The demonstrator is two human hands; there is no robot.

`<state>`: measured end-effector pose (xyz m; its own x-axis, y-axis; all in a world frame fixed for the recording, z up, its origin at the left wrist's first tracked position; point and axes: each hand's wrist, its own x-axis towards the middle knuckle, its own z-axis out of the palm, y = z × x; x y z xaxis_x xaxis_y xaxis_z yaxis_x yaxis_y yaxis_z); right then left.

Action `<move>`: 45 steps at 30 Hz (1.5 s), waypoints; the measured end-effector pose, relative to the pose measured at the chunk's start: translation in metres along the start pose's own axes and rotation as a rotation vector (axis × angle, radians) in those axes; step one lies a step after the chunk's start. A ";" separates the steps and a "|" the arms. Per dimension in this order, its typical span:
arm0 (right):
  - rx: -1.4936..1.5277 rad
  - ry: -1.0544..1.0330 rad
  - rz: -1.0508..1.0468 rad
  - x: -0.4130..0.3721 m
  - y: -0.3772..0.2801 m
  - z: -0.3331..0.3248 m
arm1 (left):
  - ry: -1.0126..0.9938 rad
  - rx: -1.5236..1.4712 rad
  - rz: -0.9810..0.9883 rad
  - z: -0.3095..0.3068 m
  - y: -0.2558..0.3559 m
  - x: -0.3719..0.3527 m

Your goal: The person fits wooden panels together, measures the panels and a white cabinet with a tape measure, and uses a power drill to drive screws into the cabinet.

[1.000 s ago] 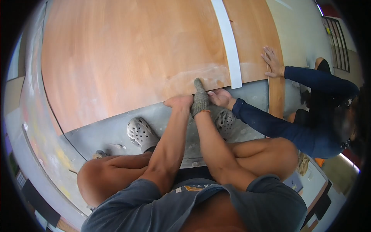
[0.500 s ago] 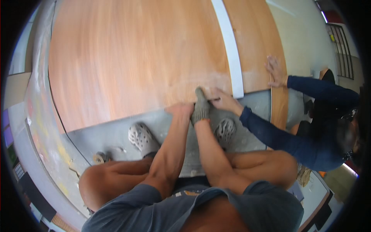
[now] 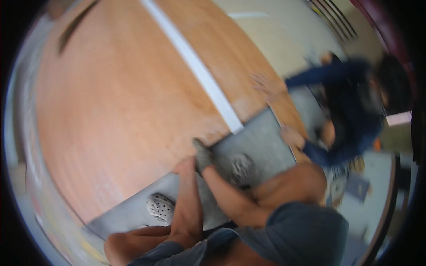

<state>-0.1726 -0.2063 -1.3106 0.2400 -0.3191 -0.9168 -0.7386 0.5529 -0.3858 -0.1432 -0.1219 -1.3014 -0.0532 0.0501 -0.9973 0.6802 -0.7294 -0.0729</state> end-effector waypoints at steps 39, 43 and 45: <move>0.445 -0.213 -0.004 0.007 0.068 0.000 | 0.577 3.345 -0.616 0.038 -0.068 0.035; 0.540 -0.264 -0.011 -0.007 0.063 -0.002 | 0.610 3.307 -0.720 0.046 -0.077 0.034; 0.675 -0.362 -0.022 -0.008 0.059 -0.007 | 0.619 3.286 -0.784 0.048 -0.075 0.037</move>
<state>-0.2219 -0.1766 -1.3255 0.5276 -0.1273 -0.8399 -0.2139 0.9369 -0.2764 -0.2315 -0.0981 -1.3325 0.5049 0.0036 -0.8632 -0.3616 0.9089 -0.2076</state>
